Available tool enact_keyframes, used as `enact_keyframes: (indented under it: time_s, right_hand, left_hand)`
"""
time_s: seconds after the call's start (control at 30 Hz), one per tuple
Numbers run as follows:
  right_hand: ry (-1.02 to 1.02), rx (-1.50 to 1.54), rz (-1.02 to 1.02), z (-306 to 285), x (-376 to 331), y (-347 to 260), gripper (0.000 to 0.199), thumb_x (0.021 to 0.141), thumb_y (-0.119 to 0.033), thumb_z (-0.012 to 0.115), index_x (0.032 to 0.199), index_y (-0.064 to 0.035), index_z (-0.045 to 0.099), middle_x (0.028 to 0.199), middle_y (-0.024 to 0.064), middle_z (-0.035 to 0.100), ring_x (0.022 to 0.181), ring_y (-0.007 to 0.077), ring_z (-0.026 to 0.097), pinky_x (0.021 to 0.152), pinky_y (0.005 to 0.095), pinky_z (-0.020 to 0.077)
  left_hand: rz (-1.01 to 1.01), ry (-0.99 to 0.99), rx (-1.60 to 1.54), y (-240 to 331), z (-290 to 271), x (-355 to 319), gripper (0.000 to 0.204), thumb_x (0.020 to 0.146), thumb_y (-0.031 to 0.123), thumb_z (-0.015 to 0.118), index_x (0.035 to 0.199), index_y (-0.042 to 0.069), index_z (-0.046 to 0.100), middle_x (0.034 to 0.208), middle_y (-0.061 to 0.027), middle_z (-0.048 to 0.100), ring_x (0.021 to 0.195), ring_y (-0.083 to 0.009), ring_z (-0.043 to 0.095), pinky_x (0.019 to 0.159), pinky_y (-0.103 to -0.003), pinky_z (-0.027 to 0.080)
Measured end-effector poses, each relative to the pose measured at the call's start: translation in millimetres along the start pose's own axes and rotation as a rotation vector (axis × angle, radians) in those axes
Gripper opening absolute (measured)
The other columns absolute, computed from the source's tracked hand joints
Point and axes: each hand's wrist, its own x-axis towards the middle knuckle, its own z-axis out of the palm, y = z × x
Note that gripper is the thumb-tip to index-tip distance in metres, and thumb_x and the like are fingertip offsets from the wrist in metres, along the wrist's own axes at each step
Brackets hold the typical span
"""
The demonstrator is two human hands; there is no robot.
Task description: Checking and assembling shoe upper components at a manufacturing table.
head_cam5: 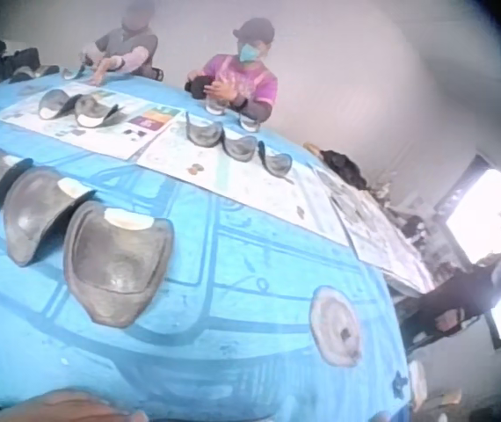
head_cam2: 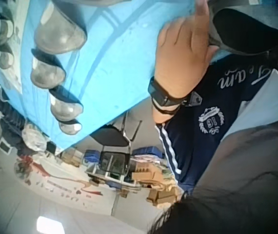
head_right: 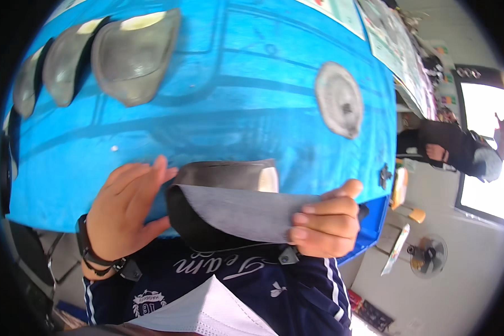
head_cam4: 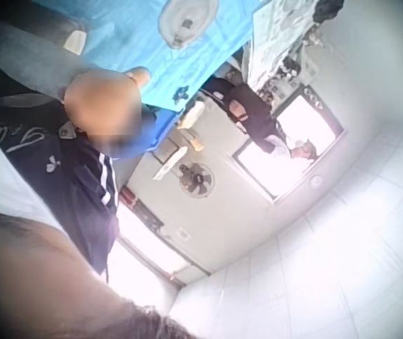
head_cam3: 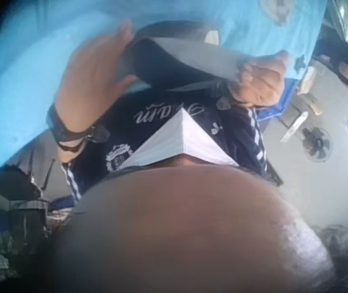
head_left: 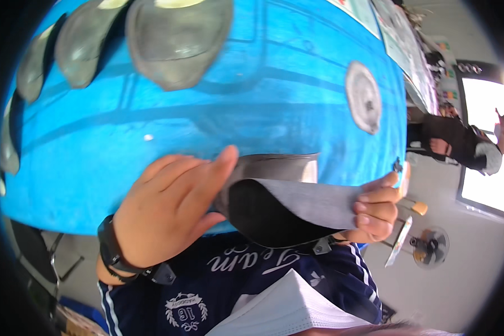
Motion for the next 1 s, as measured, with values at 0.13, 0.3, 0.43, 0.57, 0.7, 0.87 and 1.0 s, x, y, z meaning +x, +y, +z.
enact_keyframes:
  time_s: [0.13, 0.3, 0.43, 0.57, 0.7, 0.87, 1.0]
  right_hand:
    - [-0.048, 0.014, -0.005, 2.3, 0.1, 0.6, 0.009, 0.063, -0.013, 0.068, 0.065, -0.0129, 0.060, 0.063, 0.0005, 0.056, 0.060, 0.0148, 0.051, 0.068, 0.0338, 0.0264]
    - [-0.101, 0.026, -0.156, -17.3, -16.8, -0.3, 0.028, 0.068, -0.033, 0.066, 0.074, -0.0108, 0.051, 0.063, 0.0003, 0.038, 0.063, 0.0171, 0.039, 0.077, 0.0419, 0.0277]
    - [-0.276, 0.073, -0.137, -27.8, -9.2, -2.7, 0.028, 0.064, -0.031, 0.067, 0.078, -0.0104, 0.053, 0.065, 0.0009, 0.039, 0.064, 0.0172, 0.038, 0.070, 0.0393, 0.0270]
    - [-0.281, 0.029, -0.014, -18.5, -5.7, -5.8, 0.008, 0.069, -0.014, 0.063, 0.074, -0.0181, 0.059, 0.066, -0.0048, 0.050, 0.061, 0.0104, 0.046, 0.058, 0.0296, 0.0269]
    - [-0.278, -0.021, 0.003, -15.5, -4.1, -9.0, 0.009, 0.068, -0.013, 0.063, 0.075, -0.0166, 0.058, 0.067, -0.0033, 0.050, 0.059, 0.0114, 0.046, 0.052, 0.0292, 0.0272]
    - [-0.322, -0.002, 0.004, -12.5, -1.9, -7.3, 0.009, 0.067, -0.012, 0.063, 0.074, -0.0131, 0.059, 0.068, -0.0005, 0.052, 0.058, 0.0128, 0.046, 0.049, 0.0288, 0.0266]
    - [-0.354, -0.010, 0.046, -14.2, -0.3, -8.3, 0.008, 0.065, -0.010, 0.063, 0.073, -0.0102, 0.060, 0.067, 0.0020, 0.053, 0.058, 0.0145, 0.046, 0.049, 0.0288, 0.0264]
  left_hand:
    - [-0.054, -0.030, 0.013, -2.0, -1.8, -5.0, 0.087, 0.052, 0.012, 0.074, 0.128, -0.005, 0.035, 0.107, -0.0104, 0.060, 0.098, -0.0287, 0.053, 0.086, -0.039, 0.041]
    - [0.012, 0.023, -0.002, 0.3, -2.3, -7.4, 0.086, 0.051, 0.012, 0.073, 0.127, -0.004, 0.037, 0.106, -0.0087, 0.059, 0.099, -0.0266, 0.053, 0.086, -0.041, 0.042]
    - [-0.020, 0.066, -0.023, 3.8, 3.8, -10.4, 0.085, 0.049, 0.012, 0.073, 0.126, -0.003, 0.039, 0.107, -0.0077, 0.059, 0.098, -0.0253, 0.053, 0.086, -0.042, 0.042]
    - [-0.072, 0.041, -0.013, 6.4, 1.2, -10.0, 0.084, 0.048, 0.013, 0.074, 0.125, 0.000, 0.043, 0.099, -0.0057, 0.060, 0.093, -0.0235, 0.054, 0.085, -0.041, 0.042]
    - [-0.168, 0.059, -0.095, 10.2, -10.1, -9.1, 0.080, 0.050, 0.009, 0.075, 0.124, 0.002, 0.045, 0.084, -0.0039, 0.061, 0.087, -0.0224, 0.054, 0.083, -0.039, 0.043]
    - [-0.203, 0.216, -0.173, 2.8, -16.6, -13.3, 0.062, 0.059, -0.007, 0.062, 0.119, 0.001, 0.049, 0.080, -0.0058, 0.060, 0.082, -0.0220, 0.055, 0.082, -0.038, 0.042]
    - [-0.211, 0.358, -0.164, 1.5, -14.5, -16.3, 0.048, 0.063, -0.015, 0.050, 0.110, -0.003, 0.051, 0.087, -0.0107, 0.061, 0.075, -0.0206, 0.057, 0.081, -0.034, 0.043]
